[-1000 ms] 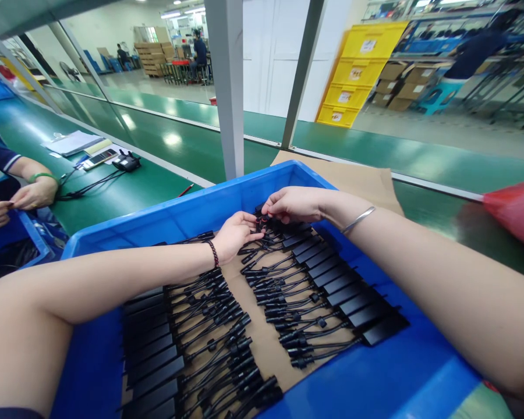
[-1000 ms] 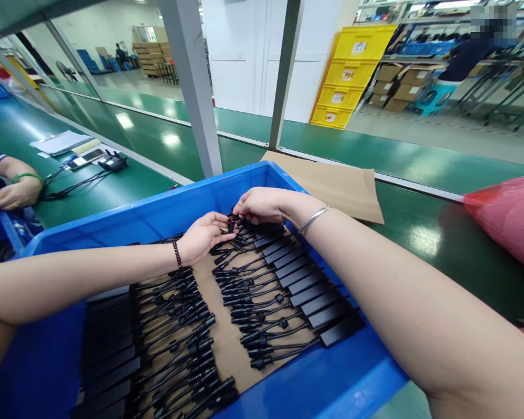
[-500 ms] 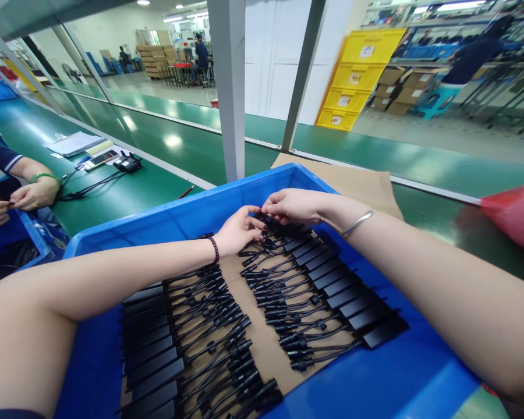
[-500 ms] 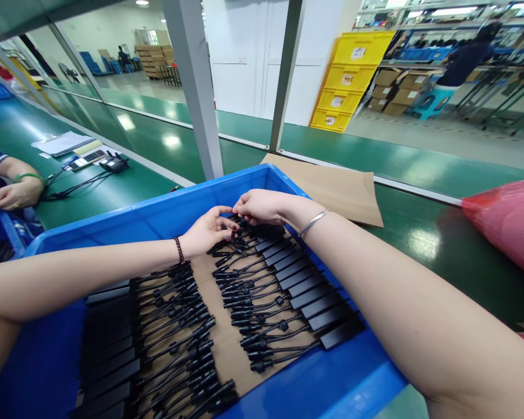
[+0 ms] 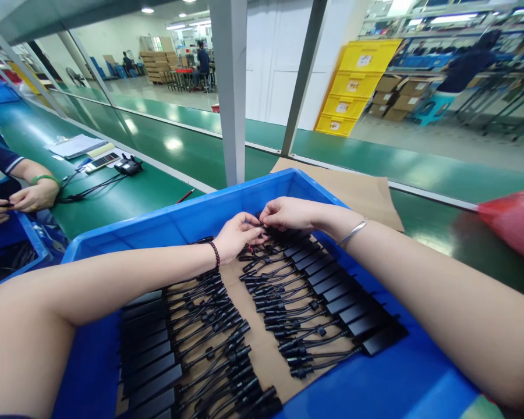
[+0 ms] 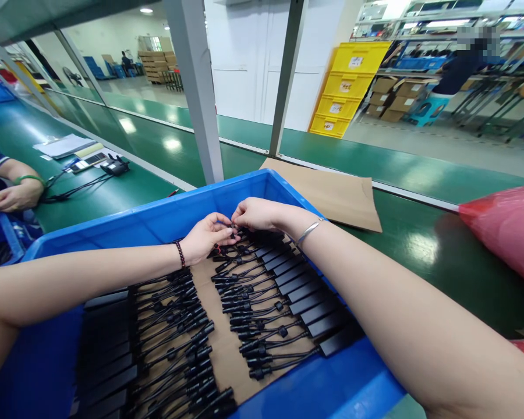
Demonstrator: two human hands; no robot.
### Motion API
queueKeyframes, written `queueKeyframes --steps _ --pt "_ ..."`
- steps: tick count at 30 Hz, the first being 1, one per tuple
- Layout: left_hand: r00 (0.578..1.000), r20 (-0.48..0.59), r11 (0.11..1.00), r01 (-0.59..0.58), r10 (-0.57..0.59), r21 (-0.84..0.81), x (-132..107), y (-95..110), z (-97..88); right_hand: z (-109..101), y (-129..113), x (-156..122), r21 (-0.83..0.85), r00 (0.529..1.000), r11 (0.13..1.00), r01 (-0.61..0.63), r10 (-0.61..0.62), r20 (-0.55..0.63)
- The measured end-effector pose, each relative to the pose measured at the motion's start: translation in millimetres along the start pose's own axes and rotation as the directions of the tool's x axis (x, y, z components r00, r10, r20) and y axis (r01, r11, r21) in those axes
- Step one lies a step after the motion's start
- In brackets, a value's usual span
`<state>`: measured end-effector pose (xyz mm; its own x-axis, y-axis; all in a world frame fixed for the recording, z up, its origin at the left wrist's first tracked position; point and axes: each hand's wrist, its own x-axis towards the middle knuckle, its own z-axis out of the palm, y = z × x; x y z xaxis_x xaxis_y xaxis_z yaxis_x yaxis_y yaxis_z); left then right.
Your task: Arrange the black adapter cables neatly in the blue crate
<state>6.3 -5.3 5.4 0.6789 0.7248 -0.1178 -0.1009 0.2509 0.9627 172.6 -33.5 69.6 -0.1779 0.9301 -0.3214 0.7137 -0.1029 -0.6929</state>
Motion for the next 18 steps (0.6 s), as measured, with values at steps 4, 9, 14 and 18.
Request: queueKeyframes --steps 4,9,14,18 --pt "1.0 -0.015 1.0 0.025 -0.025 -0.006 -1 1 2.6 1 -4 -2 0.023 0.999 1.0 0.002 -0.003 0.039" --pt "0.997 -0.028 0.998 0.069 -0.069 0.0 -3 2 7.0 3 -11 -4 -0.028 0.999 1.0 -0.014 0.015 0.031" --pt "0.997 -0.06 0.999 0.051 -0.052 -0.013 -2 -1 6.1 3 -13 -4 -0.153 0.999 0.988 0.013 -0.017 -0.028" --pt "0.996 -0.064 0.998 0.054 -0.055 -0.012 0 -5 2.4 4 -14 -3 -0.233 0.998 0.972 0.019 -0.031 -0.048"
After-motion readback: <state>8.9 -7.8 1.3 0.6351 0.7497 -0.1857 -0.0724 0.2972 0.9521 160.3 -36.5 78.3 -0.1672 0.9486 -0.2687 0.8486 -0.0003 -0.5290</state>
